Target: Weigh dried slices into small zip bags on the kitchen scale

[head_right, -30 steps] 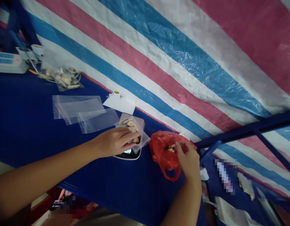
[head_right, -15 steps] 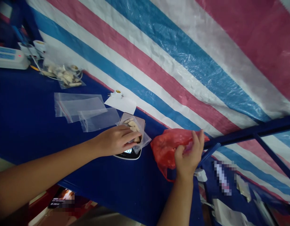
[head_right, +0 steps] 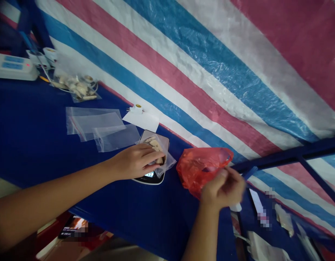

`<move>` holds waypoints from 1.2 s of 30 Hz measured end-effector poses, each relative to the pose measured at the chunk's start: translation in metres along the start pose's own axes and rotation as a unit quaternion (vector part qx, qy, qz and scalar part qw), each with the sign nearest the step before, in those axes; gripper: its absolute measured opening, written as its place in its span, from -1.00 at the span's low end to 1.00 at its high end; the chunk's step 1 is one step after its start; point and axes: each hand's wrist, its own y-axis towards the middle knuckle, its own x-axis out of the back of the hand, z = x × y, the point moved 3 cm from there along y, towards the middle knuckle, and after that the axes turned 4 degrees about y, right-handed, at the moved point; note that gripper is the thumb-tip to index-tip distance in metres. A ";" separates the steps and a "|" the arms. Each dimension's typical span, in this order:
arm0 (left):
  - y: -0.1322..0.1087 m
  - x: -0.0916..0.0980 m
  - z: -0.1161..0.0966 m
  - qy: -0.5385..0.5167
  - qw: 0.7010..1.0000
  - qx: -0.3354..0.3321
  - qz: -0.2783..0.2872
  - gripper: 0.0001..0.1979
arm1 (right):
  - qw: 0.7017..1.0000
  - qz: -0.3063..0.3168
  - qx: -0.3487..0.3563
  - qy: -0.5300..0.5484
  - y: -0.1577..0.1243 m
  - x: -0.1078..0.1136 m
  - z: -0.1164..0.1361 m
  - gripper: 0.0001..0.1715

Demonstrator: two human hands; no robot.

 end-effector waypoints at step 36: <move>0.002 0.000 -0.008 0.010 0.997 -0.073 -0.018 -0.69 | 0.726 0.496 -0.322 0.350 -0.044 -0.046 0.044 -0.86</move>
